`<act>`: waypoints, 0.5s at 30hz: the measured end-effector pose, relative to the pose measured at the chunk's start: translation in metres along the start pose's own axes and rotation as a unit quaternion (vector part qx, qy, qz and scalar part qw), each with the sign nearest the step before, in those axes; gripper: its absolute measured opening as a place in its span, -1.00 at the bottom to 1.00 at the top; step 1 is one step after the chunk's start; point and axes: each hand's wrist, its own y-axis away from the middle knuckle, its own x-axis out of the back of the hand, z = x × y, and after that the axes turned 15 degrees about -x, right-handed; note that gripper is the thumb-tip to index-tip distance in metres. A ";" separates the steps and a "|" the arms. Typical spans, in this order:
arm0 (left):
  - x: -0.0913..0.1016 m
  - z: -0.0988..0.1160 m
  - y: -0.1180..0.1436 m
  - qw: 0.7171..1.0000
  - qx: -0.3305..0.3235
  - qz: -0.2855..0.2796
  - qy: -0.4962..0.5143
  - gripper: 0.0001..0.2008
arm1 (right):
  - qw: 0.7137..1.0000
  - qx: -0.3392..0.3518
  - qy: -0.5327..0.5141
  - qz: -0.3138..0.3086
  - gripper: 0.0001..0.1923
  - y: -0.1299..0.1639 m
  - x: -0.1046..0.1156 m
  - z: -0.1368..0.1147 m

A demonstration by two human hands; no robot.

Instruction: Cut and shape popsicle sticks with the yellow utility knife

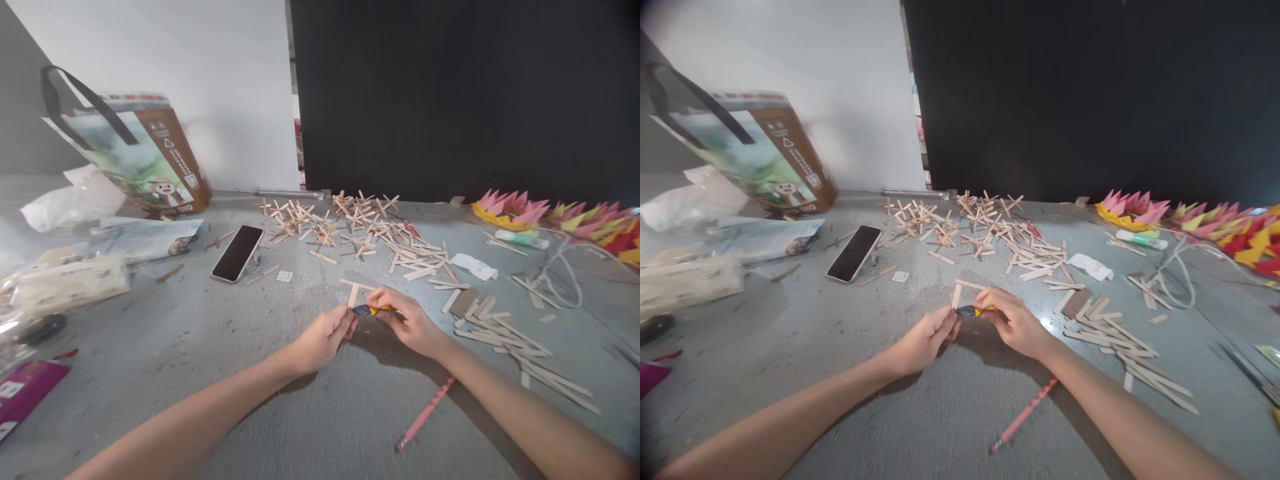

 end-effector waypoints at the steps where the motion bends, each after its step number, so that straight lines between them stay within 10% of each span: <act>1: 0.000 0.000 0.000 1.000 -0.002 0.000 -0.001 -0.57 | 1.000 0.001 0.000 0.001 -0.85 0.000 0.000 0.000; 15: -0.001 -0.003 0.000 0.998 -0.016 0.002 -0.057 -0.61 | 1.000 0.016 0.023 -0.002 -0.85 -0.001 -0.004 0.003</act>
